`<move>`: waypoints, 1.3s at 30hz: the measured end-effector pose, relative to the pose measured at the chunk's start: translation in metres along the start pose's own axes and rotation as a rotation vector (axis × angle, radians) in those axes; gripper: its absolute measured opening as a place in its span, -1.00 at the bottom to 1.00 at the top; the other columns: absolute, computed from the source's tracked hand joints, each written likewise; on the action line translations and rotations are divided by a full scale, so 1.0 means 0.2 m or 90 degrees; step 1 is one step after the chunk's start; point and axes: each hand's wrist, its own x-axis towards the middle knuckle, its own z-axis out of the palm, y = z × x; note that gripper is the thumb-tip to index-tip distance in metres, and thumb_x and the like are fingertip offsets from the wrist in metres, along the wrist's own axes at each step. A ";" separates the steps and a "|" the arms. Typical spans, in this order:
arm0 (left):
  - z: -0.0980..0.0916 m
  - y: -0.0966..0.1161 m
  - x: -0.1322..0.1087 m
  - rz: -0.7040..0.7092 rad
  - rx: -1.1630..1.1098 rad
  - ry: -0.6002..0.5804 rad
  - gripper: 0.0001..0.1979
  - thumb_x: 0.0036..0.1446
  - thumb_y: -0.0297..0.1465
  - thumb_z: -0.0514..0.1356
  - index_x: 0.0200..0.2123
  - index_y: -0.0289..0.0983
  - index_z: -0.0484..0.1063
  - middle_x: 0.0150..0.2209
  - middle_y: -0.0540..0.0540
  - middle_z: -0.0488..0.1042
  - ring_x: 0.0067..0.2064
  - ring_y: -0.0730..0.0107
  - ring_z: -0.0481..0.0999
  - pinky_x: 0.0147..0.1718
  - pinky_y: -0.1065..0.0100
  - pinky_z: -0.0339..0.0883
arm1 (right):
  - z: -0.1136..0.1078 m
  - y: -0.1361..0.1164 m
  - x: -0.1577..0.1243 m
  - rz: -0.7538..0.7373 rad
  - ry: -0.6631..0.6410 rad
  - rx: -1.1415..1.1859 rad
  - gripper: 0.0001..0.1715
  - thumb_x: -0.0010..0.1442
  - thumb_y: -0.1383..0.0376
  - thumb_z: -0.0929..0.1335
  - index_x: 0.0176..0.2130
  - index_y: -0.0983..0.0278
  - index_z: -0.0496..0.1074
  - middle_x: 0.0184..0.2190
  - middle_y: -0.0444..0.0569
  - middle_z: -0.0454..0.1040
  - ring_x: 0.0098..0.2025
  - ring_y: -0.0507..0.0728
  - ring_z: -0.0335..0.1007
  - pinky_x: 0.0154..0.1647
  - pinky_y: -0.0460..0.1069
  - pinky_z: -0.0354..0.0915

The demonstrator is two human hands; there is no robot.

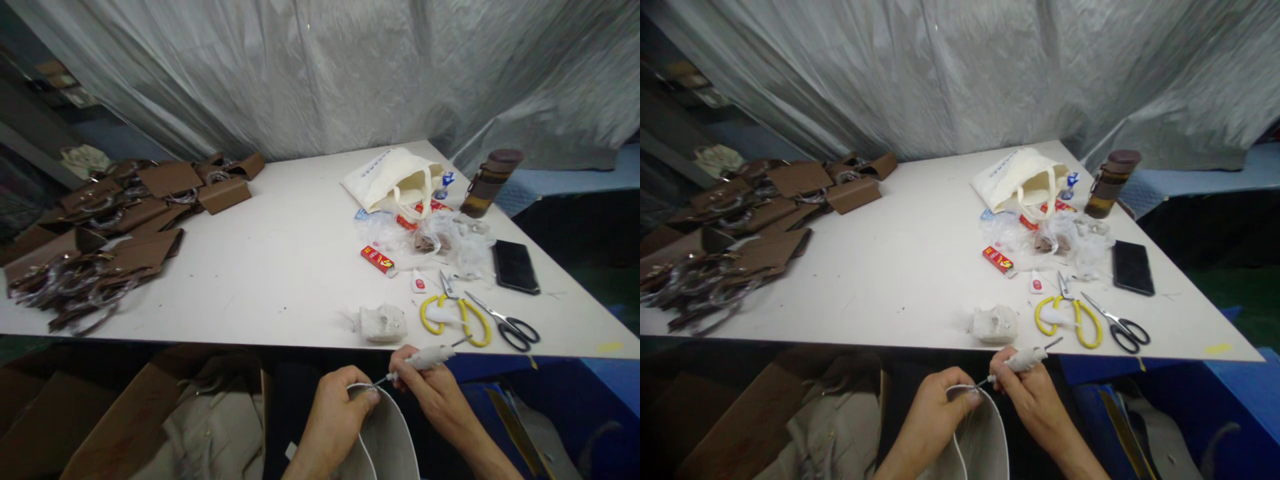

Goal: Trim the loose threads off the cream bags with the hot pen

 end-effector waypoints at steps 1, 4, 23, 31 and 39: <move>0.00 0.00 0.00 0.002 0.002 0.000 -0.91 0.01 -0.38 0.29 -0.45 -0.28 0.56 -0.46 -0.04 0.56 -0.36 0.27 0.47 -0.36 0.35 0.23 | 0.00 -0.01 0.00 -0.012 -0.004 -0.023 -0.50 0.49 0.03 0.25 -0.39 0.26 0.42 -0.47 -0.12 0.41 -0.41 0.07 0.37 -0.35 -0.07 0.28; 0.01 -0.01 -0.01 0.012 0.001 0.000 -0.91 0.01 -0.38 0.28 -0.46 -0.28 0.56 -0.47 -0.04 0.56 -0.36 0.27 0.47 -0.36 0.34 0.24 | -0.01 -0.03 0.00 -0.051 -0.010 -0.094 -0.52 0.50 0.07 0.23 -0.38 0.24 0.42 -0.48 -0.13 0.42 -0.40 0.07 0.39 -0.33 -0.06 0.26; 0.01 -0.06 0.01 -0.022 -0.078 0.006 -0.90 -0.10 -0.37 0.25 -0.55 -0.28 0.49 -0.58 -0.02 0.44 -0.46 0.32 0.37 -0.43 0.33 0.17 | 0.05 0.06 0.00 0.008 0.093 0.016 -0.48 0.47 0.01 0.26 -0.40 0.26 0.43 -0.54 -0.12 0.42 -0.50 0.07 0.38 -0.48 -0.09 0.30; -0.12 -0.11 0.01 -0.033 -0.162 0.021 -0.84 -0.07 -0.31 0.30 -0.47 -0.30 0.55 -0.55 0.02 0.40 -0.44 0.39 0.30 -0.39 0.36 0.14 | 0.00 0.08 0.11 -0.089 0.277 -0.151 -0.69 0.46 0.09 0.31 -0.20 0.22 0.50 -0.38 -0.08 0.50 -0.32 0.15 0.48 -0.21 0.01 0.41; -0.17 -0.14 0.00 -0.067 -0.247 0.030 -0.78 -0.11 -0.27 0.38 -0.45 -0.33 0.57 -0.53 -0.02 0.45 -0.42 0.38 0.34 -0.37 0.36 0.16 | 0.01 0.07 0.17 -0.164 0.252 -0.198 -0.76 0.46 0.17 0.32 -0.20 0.22 0.50 -0.38 -0.08 0.50 -0.30 0.14 0.46 -0.20 0.00 0.40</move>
